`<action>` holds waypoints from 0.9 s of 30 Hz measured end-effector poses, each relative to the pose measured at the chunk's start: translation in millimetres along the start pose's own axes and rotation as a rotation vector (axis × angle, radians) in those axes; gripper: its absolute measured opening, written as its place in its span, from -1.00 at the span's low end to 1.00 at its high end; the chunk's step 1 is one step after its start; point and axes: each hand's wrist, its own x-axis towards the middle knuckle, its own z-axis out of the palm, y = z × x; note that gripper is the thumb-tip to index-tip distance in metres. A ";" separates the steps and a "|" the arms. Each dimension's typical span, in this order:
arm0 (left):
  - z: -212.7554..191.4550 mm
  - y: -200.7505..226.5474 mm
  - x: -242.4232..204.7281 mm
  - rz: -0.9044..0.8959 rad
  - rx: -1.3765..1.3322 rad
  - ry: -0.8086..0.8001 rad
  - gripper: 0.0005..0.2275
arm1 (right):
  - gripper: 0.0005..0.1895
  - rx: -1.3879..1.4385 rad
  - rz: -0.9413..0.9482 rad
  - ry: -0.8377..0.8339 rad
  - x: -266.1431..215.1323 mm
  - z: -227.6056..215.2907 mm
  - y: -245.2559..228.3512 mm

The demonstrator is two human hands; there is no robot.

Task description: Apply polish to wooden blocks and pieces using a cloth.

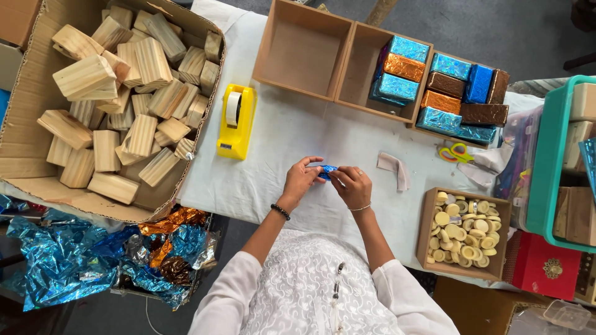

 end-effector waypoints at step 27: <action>-5.6 -24.9 -14.2 1.134 1.264 0.296 -0.89 | -0.38 -0.163 -0.078 -0.059 -45.4 -3.2 3.7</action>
